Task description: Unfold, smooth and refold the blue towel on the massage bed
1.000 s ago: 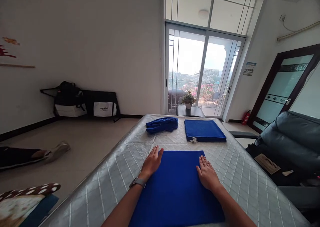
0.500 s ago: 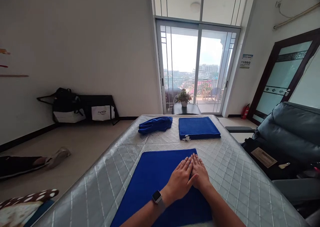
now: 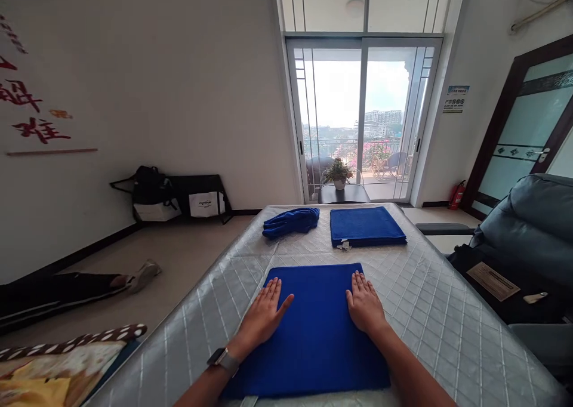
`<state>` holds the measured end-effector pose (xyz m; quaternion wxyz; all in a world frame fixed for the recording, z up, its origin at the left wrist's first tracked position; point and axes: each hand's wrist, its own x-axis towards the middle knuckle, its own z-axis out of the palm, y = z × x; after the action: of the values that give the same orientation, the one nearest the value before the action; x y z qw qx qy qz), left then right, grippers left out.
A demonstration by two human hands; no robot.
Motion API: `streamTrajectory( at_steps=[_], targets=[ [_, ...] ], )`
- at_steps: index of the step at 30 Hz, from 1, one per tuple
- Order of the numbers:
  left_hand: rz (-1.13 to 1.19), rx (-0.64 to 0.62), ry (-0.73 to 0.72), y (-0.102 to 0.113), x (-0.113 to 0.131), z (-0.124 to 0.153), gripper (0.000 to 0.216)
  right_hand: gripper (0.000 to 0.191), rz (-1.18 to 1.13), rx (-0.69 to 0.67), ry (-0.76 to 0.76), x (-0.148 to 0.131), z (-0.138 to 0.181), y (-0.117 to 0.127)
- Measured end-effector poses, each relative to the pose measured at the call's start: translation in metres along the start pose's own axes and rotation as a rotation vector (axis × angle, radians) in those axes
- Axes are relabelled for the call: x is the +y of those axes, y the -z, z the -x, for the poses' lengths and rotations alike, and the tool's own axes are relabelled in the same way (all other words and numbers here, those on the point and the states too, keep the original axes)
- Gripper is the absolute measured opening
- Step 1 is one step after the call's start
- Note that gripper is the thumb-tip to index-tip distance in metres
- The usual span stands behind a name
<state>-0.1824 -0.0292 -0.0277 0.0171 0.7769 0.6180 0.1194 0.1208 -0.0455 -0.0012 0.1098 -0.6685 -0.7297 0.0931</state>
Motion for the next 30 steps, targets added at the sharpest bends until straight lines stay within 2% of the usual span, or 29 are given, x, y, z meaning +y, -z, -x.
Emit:
streamTrajectory(
  at_steps=[4, 9, 14, 20, 25, 28, 30],
  targets=[
    [-0.015, 0.033, 0.075, 0.004, -0.028, 0.009, 0.088, 0.067, 0.026, -0.007, -0.007, 0.000, 0.001, 0.000],
    [-0.005, 0.050, 0.110, -0.002, -0.029, 0.008, 0.094, 0.066, 0.041, 0.002, 0.004, -0.003, 0.005, 0.007],
    [-0.005, 0.104, 0.076, -0.006, -0.029, 0.008, 0.092, 0.065, 0.098, 0.018, 0.002, -0.013, 0.014, 0.017],
    [-0.005, 0.150, 0.039, -0.013, -0.034, 0.008, 0.092, 0.069, 0.069, -0.065, 0.016, -0.015, 0.054, 0.014],
    [-0.054, 0.248, -0.055, -0.021, -0.045, 0.008, 0.084, 0.068, 0.027, -0.043, 0.001, -0.017, 0.075, 0.011],
    [-0.073, 0.275, -0.081, -0.015, -0.036, 0.013, 0.083, 0.068, 0.005, -0.023, -0.001, -0.019, 0.075, 0.013],
    [-0.056, 0.237, -0.123, -0.008, -0.010, 0.021, 0.081, 0.067, -0.005, -0.019, 0.001, -0.020, 0.074, 0.013]
  ],
)
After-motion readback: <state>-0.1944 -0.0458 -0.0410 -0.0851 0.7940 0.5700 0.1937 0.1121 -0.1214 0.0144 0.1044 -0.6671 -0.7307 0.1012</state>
